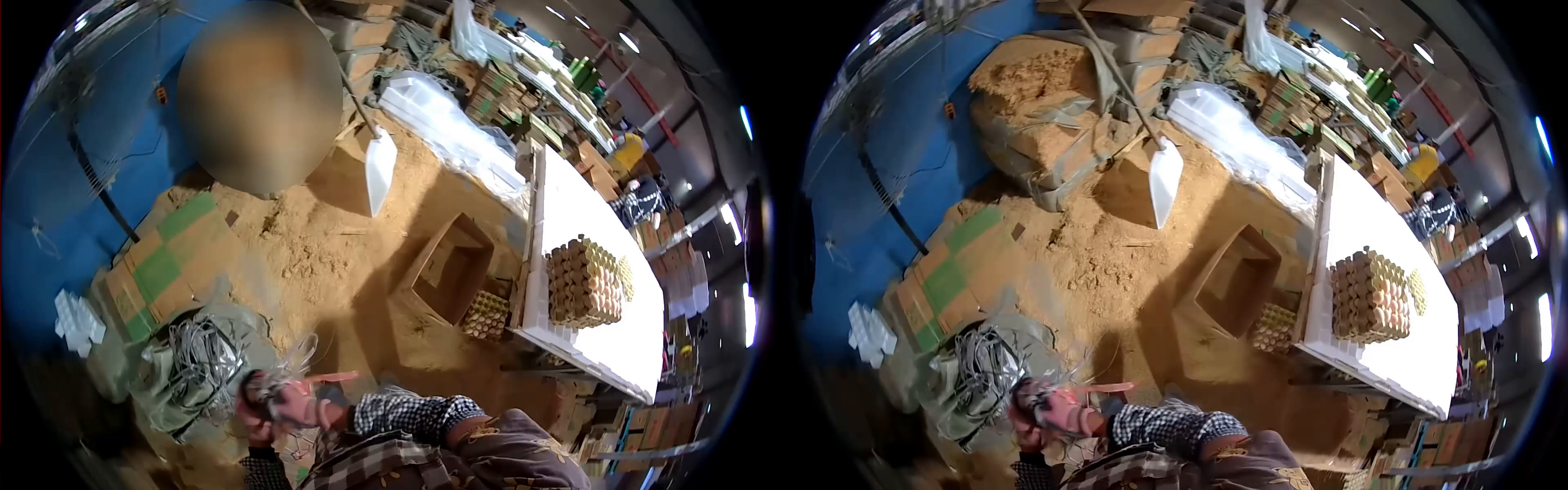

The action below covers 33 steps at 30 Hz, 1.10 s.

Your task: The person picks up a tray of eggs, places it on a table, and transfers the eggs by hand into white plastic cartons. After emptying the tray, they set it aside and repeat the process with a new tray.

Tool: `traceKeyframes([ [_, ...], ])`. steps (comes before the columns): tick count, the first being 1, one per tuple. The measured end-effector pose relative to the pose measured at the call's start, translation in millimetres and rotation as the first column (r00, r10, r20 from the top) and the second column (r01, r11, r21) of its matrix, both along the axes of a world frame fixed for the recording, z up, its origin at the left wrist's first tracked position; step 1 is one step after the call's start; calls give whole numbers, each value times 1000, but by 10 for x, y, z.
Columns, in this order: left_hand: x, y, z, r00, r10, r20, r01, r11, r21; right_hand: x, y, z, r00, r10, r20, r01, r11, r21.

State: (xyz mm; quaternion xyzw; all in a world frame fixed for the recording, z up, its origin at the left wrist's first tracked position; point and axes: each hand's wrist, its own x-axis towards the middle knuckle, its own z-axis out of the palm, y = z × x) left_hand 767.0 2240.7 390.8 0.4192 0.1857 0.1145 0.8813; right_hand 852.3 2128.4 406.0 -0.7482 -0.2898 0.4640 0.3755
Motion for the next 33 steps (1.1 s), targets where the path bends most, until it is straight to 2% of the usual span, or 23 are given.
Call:
traceKeyframes([
  [1, 56, 288, -83, 996, 2, 84, 33, 907, -419, 35, 131, 265, 948, 158, 276, -148, 987, -58],
  [2, -50, 525, -438, 968, 246, 45, -247, 969, 14, -84, 137, 184, 902, 98, 421, -159, 981, 111],
  [3, -159, 808, -771, 873, 470, 126, -474, 762, 442, -279, 139, 92, 836, 16, 549, -198, 941, 274],
  [4, -129, 1262, -612, 834, 551, 33, -337, 460, 821, -375, 87, 102, 902, -63, 428, -131, 903, 409],
  [5, -93, 1647, -364, 753, 658, 3, -71, 77, 995, -240, 29, 484, 975, -20, 220, -82, 893, 442],
  [7, -107, 1993, -228, 382, 899, 216, 150, -291, 945, -75, -132, 642, 964, -103, 243, -4, 914, 406],
  [8, 23, 2195, -250, 388, 891, 234, 123, -302, 945, 135, -237, 549, 965, -120, 234, 37, 943, 331],
  [9, -39, 2317, -302, 327, 943, -66, 499, -113, 859, 252, -429, 405, 971, -126, 205, 74, 967, 243],
  [10, -112, 2485, -385, 156, 935, -318, 788, 76, 611, 295, -604, 233, 970, -152, 191, 103, 965, 241],
  [12, -611, 2980, -1248, 73, 728, -682, 861, 299, 412, 405, -887, 120, 961, -195, 197, 168, 975, 146],
  [14, -705, 2915, -1275, 255, 658, -709, 734, 345, 585, 458, -1231, 153, 944, -229, 238, 244, 969, -33],
  [16, -709, 2551, -1450, 205, 842, -499, 742, 199, 640, 492, -1554, 66, 920, -253, 299, 295, 949, -106],
  [18, -653, 2160, -1480, 268, 791, -549, 631, 287, 721, 537, -1804, 83, 911, -308, 273, 346, 933, -103],
  [19, -709, 2007, -1802, 403, 818, -411, 601, 102, 793, 565, -1906, 105, 903, -354, 241, 388, 915, -108],
  [20, -844, 2030, -2366, 399, 739, -542, 885, -156, 438, 577, -1981, 171, 868, -443, 226, 470, 879, -79],
  [21, -722, 1816, -2388, 440, 665, -604, 861, -503, 74, 606, -2064, 128, 854, -469, 223, 494, 867, -67],
  [22, -659, 1574, -2296, 420, 610, -672, 875, -76, 478, 668, -2159, 49, 853, -492, 174, 509, 858, -66],
  [23, -491, 1315, -2186, 392, 531, -751, 848, 109, 519, 729, -2290, 21, 843, -522, 132, 533, 844, -67],
  [24, -199, 1000, -2093, 397, 453, -798, 857, 129, 499, 835, -2339, 239, 788, -611, 72, 615, 787, -58],
  [27, 751, 183, -1999, 453, 189, -871, 884, 29, 466, 1085, -2577, -126, 720, -662, 205, 650, 748, 134],
  [29, 1215, -286, -2000, 442, 30, -896, 895, -76, 439, 1308, -2756, -155, 639, -759, 125, 745, 651, 147],
  [31, 1664, -721, -1994, 405, -105, -908, 891, -175, 418, 1425, -2974, 95, 559, -812, 167, 808, 579, 113],
  [33, 2064, -1083, -1955, 363, -201, -910, 876, -259, 407, 1469, -3164, -161, 469, -876, 110, 870, 480, 114],
])
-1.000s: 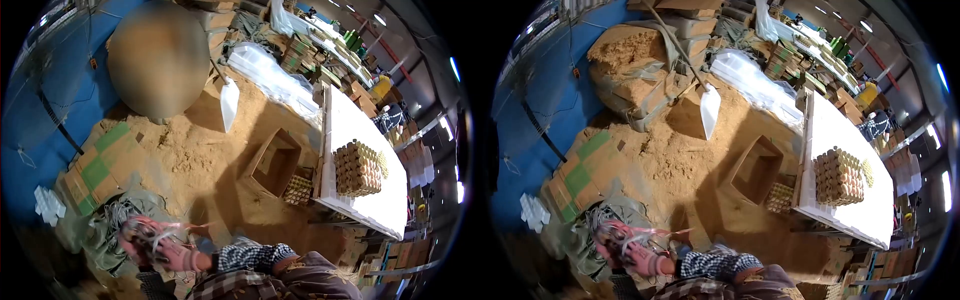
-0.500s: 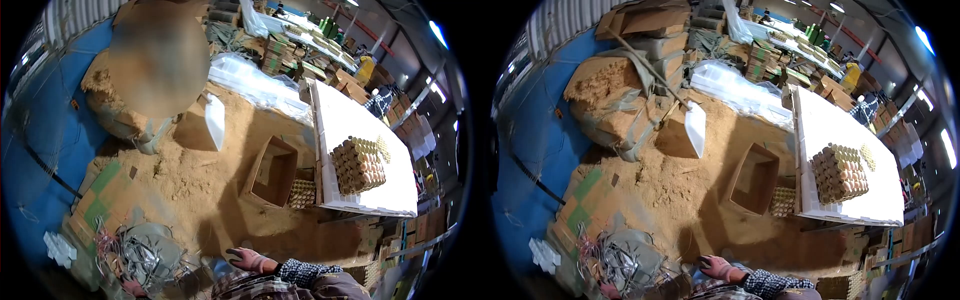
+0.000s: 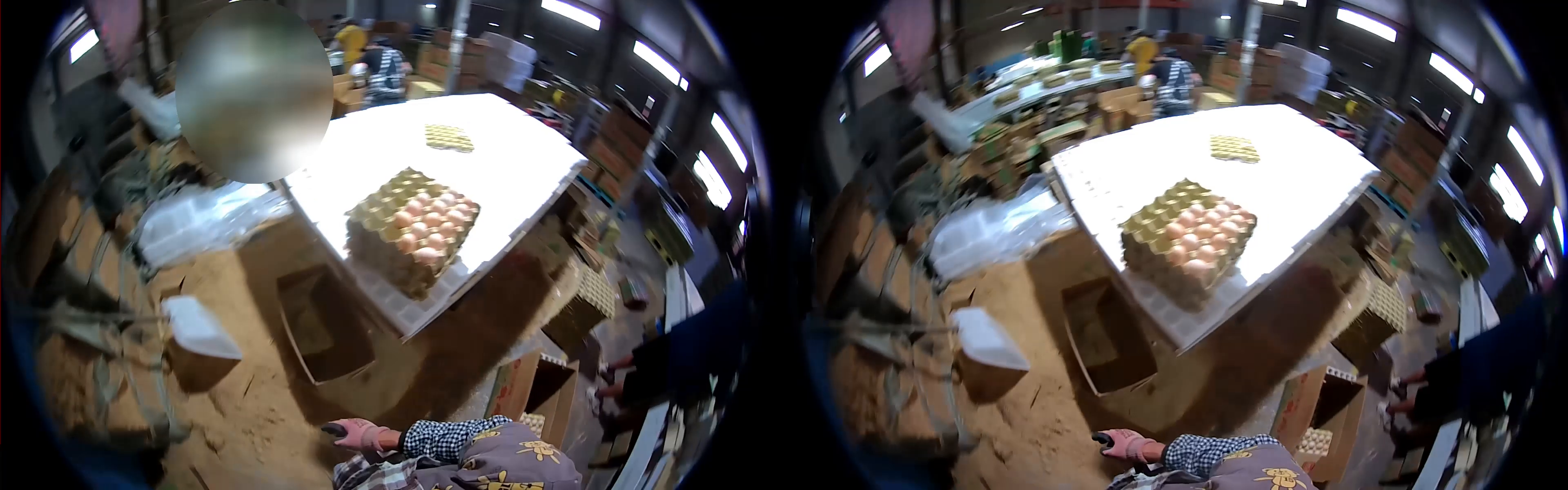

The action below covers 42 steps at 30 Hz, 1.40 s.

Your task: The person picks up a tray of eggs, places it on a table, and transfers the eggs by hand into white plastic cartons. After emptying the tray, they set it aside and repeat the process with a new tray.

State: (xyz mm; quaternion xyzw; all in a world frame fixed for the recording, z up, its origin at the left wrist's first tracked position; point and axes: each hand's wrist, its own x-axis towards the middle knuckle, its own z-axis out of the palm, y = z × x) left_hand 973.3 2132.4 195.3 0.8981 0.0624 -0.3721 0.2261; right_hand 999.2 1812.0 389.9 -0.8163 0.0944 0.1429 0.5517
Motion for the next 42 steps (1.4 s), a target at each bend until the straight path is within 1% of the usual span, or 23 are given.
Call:
traceKeyframes([
  [4, 915, -380, -113, 990, -139, -14, 138, 987, -87, -184, -407, 155, 958, -287, 27, 286, 958, 27],
  [5, 1188, -425, -171, 987, -162, -4, 160, 982, -104, -277, -513, 212, 936, -353, 5, 352, 934, -59],
  [9, 2025, -1061, -97, 983, -175, 54, 183, 962, -204, -742, -763, 52, 727, -687, 12, 686, 727, 35],
  [11, 2391, -1580, 26, 980, -173, 97, 196, 929, -314, -965, -967, -49, 622, -776, -107, 767, 576, 283],
  [12, 2508, -1903, 166, 979, -170, 110, 200, 901, -385, -1059, -1120, -109, 597, -802, 5, 792, 591, 156],
  [15, 2458, -3117, 1132, 965, -224, 135, 259, 747, -613, -1280, -1766, 19, 464, -884, 45, 884, 466, 39],
  [16, 2417, -3375, 1363, 972, -218, 85, 207, 632, -747, -1304, -1939, -7, 460, -887, 46, 886, 461, 39],
  [17, 2387, -3557, 1452, 975, -222, 34, 143, 498, -855, -1321, -2128, -3, 434, -891, 133, 897, 441, 23],
  [18, 2597, -3850, 996, 986, -152, 66, 132, 475, -870, -1400, -2412, -17, 408, -887, 217, 908, 420, 6],
  [19, 2318, -4236, 1649, 978, -165, -131, -69, 336, -939, -1455, -2747, 51, 395, -868, 300, 908, 418, 16],
  [20, 2035, -4538, 2284, 983, -134, -129, -82, 311, -947, -1465, -3115, 160, 381, -845, 375, 906, 422, 30],
  [21, 2214, -4694, 1873, 685, -203, 700, 725, 288, -625, -1462, -3464, 250, 363, -852, 376, 907, 415, 65],
  [22, 2051, -5045, 2370, 939, -341, 52, 72, 48, -996, -1459, -3814, 365, 330, -864, 382, 916, 391, 94],
  [23, 1834, -5382, 2776, 968, -196, -156, -150, 47, -988, -1455, -4133, 555, 330, -853, 404, 906, 407, 120],
  [24, 1629, -5622, 3122, 932, -40, -360, -360, 15, -933, -1403, -4419, 780, 337, -839, 428, 890, 432, 146],
  [26, 1378, -5856, 3733, 652, -548, -524, -679, -114, -725, -1190, -4926, 1267, 372, -810, 452, 838, 503, 211],
  [27, 1535, -5869, 3222, 733, -549, -402, -586, -209, -783, -1053, -5120, 1520, 420, -787, 452, 829, 535, 162],
  [28, 1511, -5943, 3191, 793, -463, -396, -532, -210, -820, -848, -5426, 1464, 488, -731, 477, 802, 591, 86],
  [31, 1477, -6220, 3227, 852, -299, -429, -486, -151, -861, -66, -6014, 1455, 520, -679, 519, 723, 673, 157],
  [34, 1544, -6449, 3224, 870, -221, -441, -467, -83, -880, 700, -6276, 1242, 766, -603, 222, 577, 797, 176],
  [36, 1624, -6569, 3195, 883, -183, -433, -447, -45, -893, 631, -6321, 1524, 967, -255, -9, 253, 957, 143],
  [40, 1798, -6791, 3215, 892, -129, -434, -438, -7, -899, 817, -6455, 1180, 974, -126, 188, 50, 930, 365],
  [42, 1888, -6867, 3242, 899, -104, -427, -430, -15, -903, 943, -6501, 869, 971, -221, 88, 169, 901, 401],
])
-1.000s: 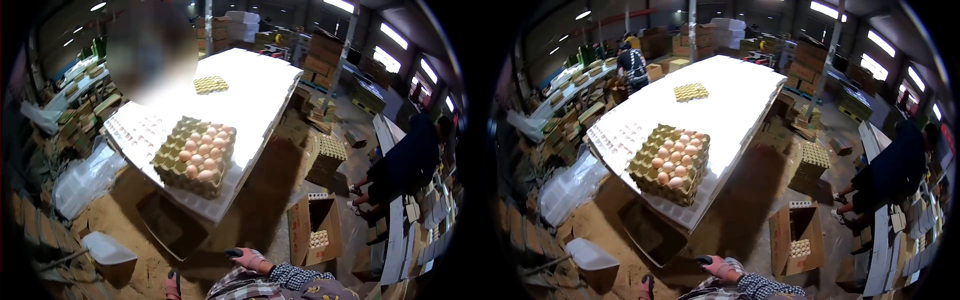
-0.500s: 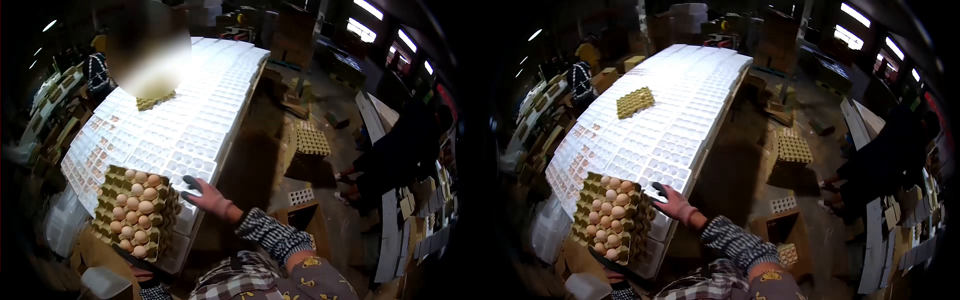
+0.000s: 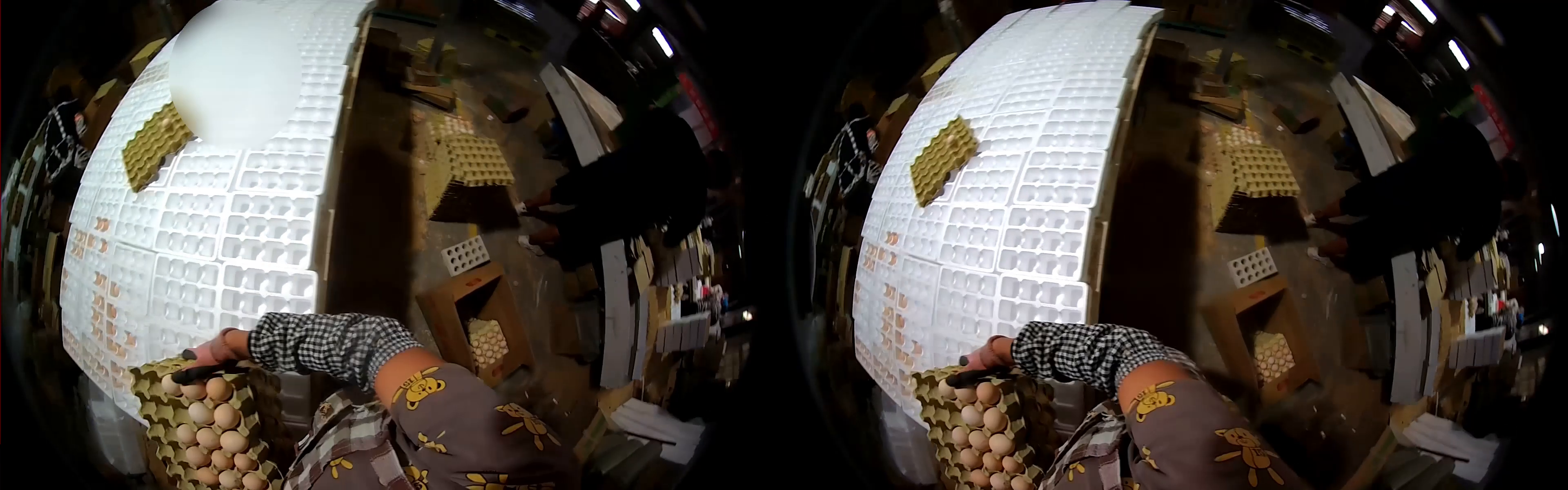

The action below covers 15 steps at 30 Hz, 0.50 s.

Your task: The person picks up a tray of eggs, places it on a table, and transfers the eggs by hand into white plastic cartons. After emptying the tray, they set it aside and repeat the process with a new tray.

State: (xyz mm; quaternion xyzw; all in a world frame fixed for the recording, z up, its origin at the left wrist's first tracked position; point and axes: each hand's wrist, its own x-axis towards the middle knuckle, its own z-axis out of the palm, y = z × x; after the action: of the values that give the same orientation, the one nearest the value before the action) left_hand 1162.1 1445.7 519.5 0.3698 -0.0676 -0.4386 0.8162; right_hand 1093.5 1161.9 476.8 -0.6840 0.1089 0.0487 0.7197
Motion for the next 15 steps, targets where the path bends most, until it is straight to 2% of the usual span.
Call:
traceKeyframes([
  [1, 31, 8, 47, 1000, 23, 6, -23, 1000, 2, -150, 8, 94, 999, 28, 31, -31, 994, 109],
  [2, 31, 36, 106, 997, 68, 25, -68, 998, -10, -235, 41, 227, 998, -39, 56, 36, 997, 65],
  [3, -5, 75, 174, 992, 118, 35, -117, 993, -20, -106, 139, 48, 991, -94, 95, 80, 987, 137],
  [4, -74, 120, 258, 984, 170, 45, -169, 985, -30, -137, 163, 96, 991, -133, 12, 129, 979, 160],
  [6, -233, 180, 417, 960, 273, 67, -271, 962, -37, -196, 124, 130, 991, -107, 79, 95, 984, 148],
  [7, -277, 238, 474, 949, 308, 70, -305, 951, -47, -200, 176, 24, 993, -107, 53, 106, 994, 27],
  [8, -357, 251, 534, 935, 345, 78, -341, 938, -52, -185, 182, -181, 985, -103, 139, 104, 995, -4],
  [10, -475, 224, 683, 907, 406, 107, -402, 914, -62, -229, 50, -32, 982, -109, 155, 70, 969, 237],
  [11, -548, 167, 769, 892, 435, 124, -430, 900, -69, -242, -19, 60, 985, -55, 164, 13, 969, 247],
  [13, -690, -51, 915, 869, 473, 142, -466, 881, -82, -259, -266, 238, 959, -133, 249, 30, 925, 379],
  [15, -799, -426, 1019, 870, 473, 139, -464, 881, -95, -387, -634, 310, 949, -112, 294, -2, 933, 359],
])
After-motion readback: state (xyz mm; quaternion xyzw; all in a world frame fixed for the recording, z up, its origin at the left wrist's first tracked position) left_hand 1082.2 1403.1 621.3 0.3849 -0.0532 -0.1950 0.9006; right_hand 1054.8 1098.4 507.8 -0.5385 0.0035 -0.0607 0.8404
